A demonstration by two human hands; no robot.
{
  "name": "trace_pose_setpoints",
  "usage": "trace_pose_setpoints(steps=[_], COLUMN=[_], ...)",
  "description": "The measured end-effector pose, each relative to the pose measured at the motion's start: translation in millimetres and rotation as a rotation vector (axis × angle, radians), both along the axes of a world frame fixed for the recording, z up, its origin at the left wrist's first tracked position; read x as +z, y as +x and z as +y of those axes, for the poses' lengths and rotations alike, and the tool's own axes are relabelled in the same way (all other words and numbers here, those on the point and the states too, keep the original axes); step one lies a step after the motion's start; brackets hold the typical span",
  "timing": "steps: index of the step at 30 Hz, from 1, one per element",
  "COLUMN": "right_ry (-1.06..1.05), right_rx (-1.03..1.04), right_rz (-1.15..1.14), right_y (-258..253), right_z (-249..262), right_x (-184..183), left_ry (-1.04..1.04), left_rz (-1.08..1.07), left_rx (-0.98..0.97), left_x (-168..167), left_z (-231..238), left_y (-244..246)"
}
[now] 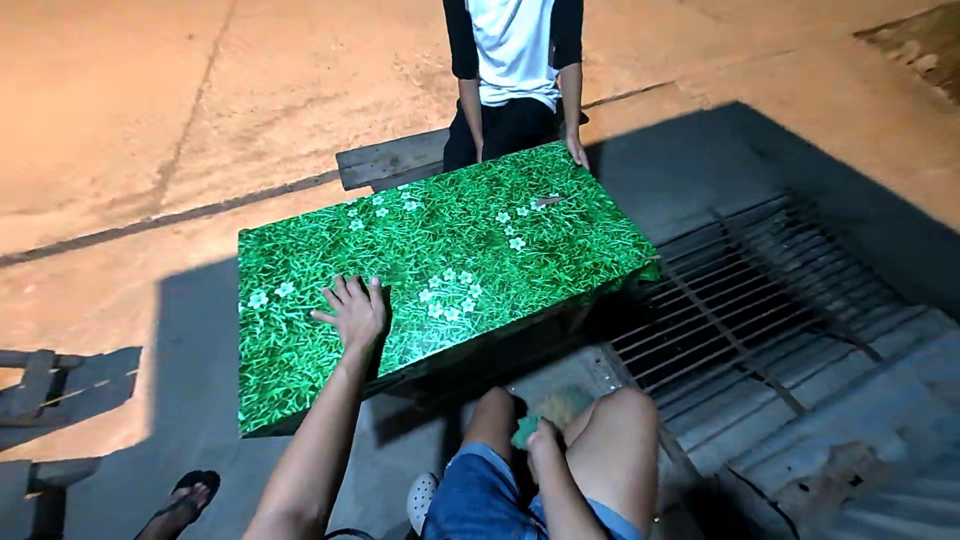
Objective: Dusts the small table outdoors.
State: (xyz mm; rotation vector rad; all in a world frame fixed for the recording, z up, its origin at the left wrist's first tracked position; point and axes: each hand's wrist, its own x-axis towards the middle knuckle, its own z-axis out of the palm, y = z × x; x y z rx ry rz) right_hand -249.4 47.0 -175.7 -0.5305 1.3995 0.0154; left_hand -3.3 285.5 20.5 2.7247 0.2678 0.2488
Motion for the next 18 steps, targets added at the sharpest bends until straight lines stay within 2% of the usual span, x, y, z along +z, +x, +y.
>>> trace_pose_setpoints(steps=[2, 6, 7, 11, 12, 14, 16, 18], right_ry=[-0.061, -0.524, -0.546, -0.150, -0.123, -0.248, -0.388, -0.354], right_rx=[-0.054, 0.128, 0.155, 0.044, 0.004, 0.017, 0.125, 0.107], right_rz=[-0.046, -0.221, -0.257, -0.218, -0.242, -0.257, -0.278, -0.288], right_y=[8.7, 44.8, 54.9, 81.5, 88.1, 102.3, 103.2, 94.2], right_z=[-1.9, -4.2, -6.3, -17.9, -22.3, -22.5, -23.0, -35.2], right_x=[27.2, 88.2, 92.3, 79.7, 83.6, 101.3, 115.4, 129.1], left_ry=[0.008, -0.004, -0.007, 0.016, 0.018, 0.016, 0.023, 0.012], left_rz=[0.001, -0.012, -0.017, 0.005, -0.001, -0.024, -0.032, -0.016], left_rx=[-0.014, -0.031, -0.033, -0.019, -0.016, -0.020, -0.022, -0.019], left_x=[1.7, 7.0, 7.8, 6.0, 6.7, 10.4, 9.0, 9.2], left_z=[-0.9, -2.9, -3.4, -2.0, -3.2, -4.6, -4.5, -5.8], left_y=[-2.1, -3.9, -3.6, -6.4, -5.6, -3.4, -3.9, -4.9])
